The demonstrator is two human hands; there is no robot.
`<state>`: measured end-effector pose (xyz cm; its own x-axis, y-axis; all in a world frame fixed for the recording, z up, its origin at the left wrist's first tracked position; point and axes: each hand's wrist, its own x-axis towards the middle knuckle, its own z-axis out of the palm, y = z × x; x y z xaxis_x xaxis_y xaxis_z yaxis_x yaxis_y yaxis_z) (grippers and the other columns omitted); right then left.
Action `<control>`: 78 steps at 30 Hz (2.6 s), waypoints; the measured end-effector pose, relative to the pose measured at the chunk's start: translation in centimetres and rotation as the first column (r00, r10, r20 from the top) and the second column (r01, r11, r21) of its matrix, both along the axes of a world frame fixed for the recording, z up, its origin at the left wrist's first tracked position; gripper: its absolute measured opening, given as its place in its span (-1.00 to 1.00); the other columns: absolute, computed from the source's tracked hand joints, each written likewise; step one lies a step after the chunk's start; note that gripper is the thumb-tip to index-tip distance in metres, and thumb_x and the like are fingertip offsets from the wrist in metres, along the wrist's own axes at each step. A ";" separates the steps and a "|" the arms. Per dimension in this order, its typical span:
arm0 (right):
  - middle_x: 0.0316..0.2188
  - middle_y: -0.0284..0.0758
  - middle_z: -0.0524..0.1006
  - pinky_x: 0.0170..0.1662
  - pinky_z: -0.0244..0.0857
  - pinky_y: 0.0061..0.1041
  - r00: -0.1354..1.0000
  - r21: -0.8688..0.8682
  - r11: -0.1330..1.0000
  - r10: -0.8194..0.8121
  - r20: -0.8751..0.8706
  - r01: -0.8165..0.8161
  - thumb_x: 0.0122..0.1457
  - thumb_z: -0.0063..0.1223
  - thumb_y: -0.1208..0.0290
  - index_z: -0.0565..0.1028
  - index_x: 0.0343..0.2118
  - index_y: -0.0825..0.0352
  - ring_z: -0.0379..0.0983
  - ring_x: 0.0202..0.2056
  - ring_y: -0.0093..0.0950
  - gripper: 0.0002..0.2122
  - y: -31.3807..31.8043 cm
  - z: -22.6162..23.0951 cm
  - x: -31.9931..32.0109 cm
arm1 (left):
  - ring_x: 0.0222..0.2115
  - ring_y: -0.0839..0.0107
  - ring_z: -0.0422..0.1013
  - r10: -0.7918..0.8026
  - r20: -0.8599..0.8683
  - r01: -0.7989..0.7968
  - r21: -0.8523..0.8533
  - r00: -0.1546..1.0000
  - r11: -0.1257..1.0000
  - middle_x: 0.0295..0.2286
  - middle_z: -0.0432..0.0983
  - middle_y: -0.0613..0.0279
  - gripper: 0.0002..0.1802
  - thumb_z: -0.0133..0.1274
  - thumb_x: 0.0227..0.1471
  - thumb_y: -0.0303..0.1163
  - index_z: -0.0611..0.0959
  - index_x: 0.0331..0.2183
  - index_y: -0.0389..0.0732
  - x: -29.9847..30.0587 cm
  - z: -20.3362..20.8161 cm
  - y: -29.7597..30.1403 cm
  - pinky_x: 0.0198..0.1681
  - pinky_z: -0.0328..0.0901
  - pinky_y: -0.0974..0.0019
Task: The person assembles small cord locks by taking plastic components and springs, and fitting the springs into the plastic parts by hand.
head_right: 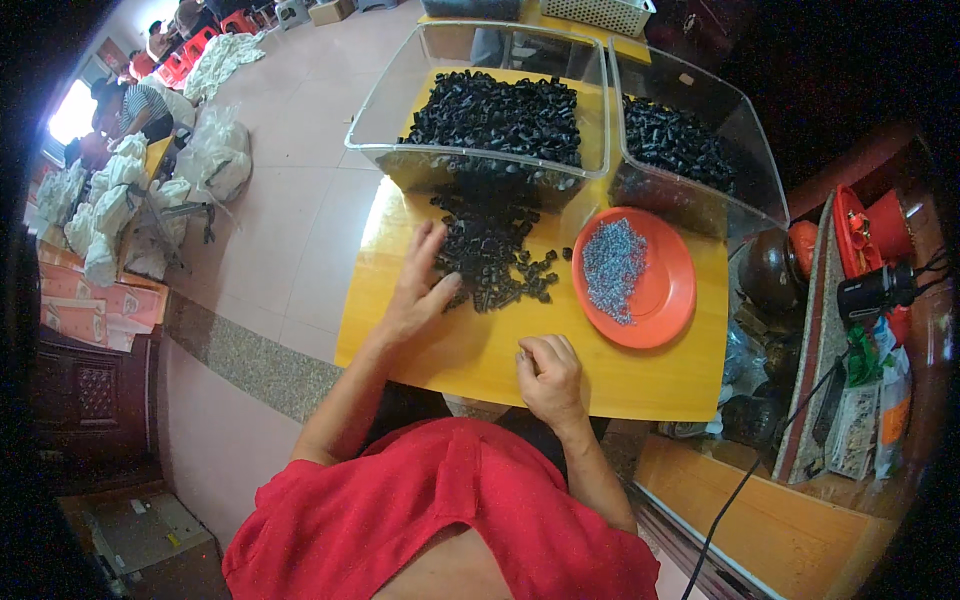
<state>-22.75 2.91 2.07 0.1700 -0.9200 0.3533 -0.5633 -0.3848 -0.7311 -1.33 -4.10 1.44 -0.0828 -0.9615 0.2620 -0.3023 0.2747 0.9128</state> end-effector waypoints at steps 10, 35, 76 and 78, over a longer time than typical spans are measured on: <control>-0.55 -0.24 0.39 -0.42 0.24 -0.47 0.998 -0.026 1.000 -0.012 -0.065 0.010 -0.15 0.02 0.64 0.41 -0.47 0.41 0.34 -0.48 -0.34 -0.87 0.0 0.1 0.4 | 0.15 -0.01 -0.20 -0.042 0.664 0.035 0.025 0.746 0.999 0.08 -0.06 -0.13 0.04 0.23 -0.40 -0.14 0.08 0.08 -0.31 5.0 1.7 1.1 0.13 -0.31 -0.13; -0.53 -0.38 0.40 -0.41 0.21 -0.69 0.982 0.097 0.989 0.093 0.162 -0.109 -0.06 -0.01 0.65 0.44 -0.43 0.44 0.32 -0.49 -0.64 -0.91 -5.9 4.6 5.6 | -0.42 0.11 0.31 0.438 0.465 -0.377 -0.222 0.769 0.899 -0.54 0.36 0.04 -0.89 0.01 -0.32 -0.45 0.60 -0.57 -0.18 2.3 -2.2 -5.7 -0.37 0.19 0.12; -0.52 -0.45 0.45 -0.39 0.26 -0.72 0.682 0.177 0.901 0.159 0.714 -0.395 0.02 -0.02 0.63 0.44 -0.44 0.40 0.36 -0.47 -0.69 -0.96 -7.4 3.2 9.1 | -0.50 0.48 0.39 0.018 -0.856 0.261 0.177 0.517 0.949 -0.45 0.49 0.15 -0.79 0.00 -0.06 -0.56 0.52 -0.28 -0.31 2.2 -1.3 1.6 -0.42 0.32 0.49; -0.52 -0.44 0.44 -0.40 0.26 -0.71 0.713 0.133 0.918 0.193 0.674 -0.374 0.03 -0.02 0.63 0.44 -0.44 0.40 0.36 -0.48 -0.69 -0.96 -7.2 3.1 9.3 | -0.50 0.48 0.39 0.001 -0.850 0.255 0.160 0.527 0.954 -0.45 0.49 0.16 -0.79 0.00 -0.05 -0.56 0.52 -0.28 -0.31 2.0 -1.5 1.6 -0.42 0.32 0.49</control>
